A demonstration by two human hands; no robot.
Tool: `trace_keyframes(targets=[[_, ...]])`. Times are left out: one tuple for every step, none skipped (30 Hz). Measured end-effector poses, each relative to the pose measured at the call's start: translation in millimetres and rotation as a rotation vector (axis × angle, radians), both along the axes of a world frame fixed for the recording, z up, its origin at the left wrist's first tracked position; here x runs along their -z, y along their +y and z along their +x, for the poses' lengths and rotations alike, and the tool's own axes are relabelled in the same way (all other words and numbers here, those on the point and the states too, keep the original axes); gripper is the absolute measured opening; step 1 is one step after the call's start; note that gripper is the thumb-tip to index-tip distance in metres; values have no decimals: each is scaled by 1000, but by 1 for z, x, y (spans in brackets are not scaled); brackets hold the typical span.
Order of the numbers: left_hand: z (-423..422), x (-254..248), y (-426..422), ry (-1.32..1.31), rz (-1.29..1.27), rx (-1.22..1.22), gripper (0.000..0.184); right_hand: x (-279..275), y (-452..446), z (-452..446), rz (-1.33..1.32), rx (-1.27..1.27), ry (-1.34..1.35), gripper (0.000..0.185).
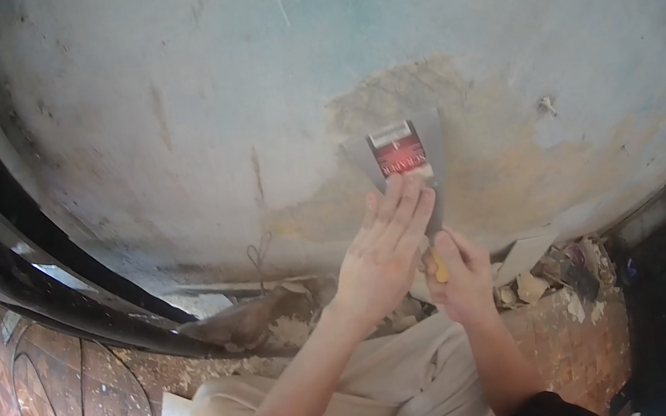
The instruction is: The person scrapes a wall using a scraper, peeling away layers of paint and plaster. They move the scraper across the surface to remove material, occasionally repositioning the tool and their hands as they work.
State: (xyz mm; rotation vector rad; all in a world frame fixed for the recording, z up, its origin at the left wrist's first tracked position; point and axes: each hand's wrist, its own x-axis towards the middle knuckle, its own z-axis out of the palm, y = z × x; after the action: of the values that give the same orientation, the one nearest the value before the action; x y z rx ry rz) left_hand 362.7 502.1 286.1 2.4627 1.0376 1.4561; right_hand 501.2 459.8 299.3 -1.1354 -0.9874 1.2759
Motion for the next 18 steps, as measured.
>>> trace_keyframes(targets=[[0, -2, 1, 22, -8, 16, 63, 4, 6, 1, -17, 6, 56, 27], [-2, -4, 6, 19, 11, 5, 63, 5, 13, 4, -38, 6, 98, 26], [-2, -4, 9, -87, 25, -64, 63, -6, 19, -5, -31, 2, 86, 26], [-4, -1, 5, -183, 7, -125, 63, -22, 19, -26, -9, -37, 86, 26], [-14, -3, 6, -205, 71, -132, 63, -25, 13, -40, -3, -73, 104, 26], [-20, -5, -1, -185, 52, -132, 63, -20, 7, -37, -22, -71, 123, 26], [-27, -13, 0, -75, 17, -93, 62, -17, 7, -27, -50, -26, 129, 26], [-31, -20, 3, 29, -14, -53, 62, -15, 7, -21, -72, 21, 128, 27], [-27, -20, 3, -8, -49, 31, 62, -11, 4, -18, -54, 21, 127, 27], [-19, -16, 5, -15, -30, 29, 62, -5, 2, -14, -24, 4, 138, 28], [-11, -10, 7, -93, -14, 30, 62, -2, 3, -12, -4, -17, 144, 31], [-6, -3, 5, -173, -17, 30, 61, -3, 6, -14, -15, -22, 130, 31], [-8, -2, 3, -180, -44, 29, 61, -4, 7, -20, -24, -28, 136, 32], [-12, -5, 4, -143, -29, -2, 60, -3, 2, -23, -35, -25, 149, 33], [-14, -8, 5, -101, 3, -33, 59, -1, -3, -20, -47, -15, 154, 33], [-16, -10, 5, -95, 9, -29, 59, -2, -4, -16, -51, -18, 195, 34], [-17, -11, 5, -45, 15, -25, 59, -3, -5, -12, -53, -23, 234, 35], [-19, -11, 5, -3, 19, -25, 59, -2, -7, -6, -47, -26, 231, 35]])
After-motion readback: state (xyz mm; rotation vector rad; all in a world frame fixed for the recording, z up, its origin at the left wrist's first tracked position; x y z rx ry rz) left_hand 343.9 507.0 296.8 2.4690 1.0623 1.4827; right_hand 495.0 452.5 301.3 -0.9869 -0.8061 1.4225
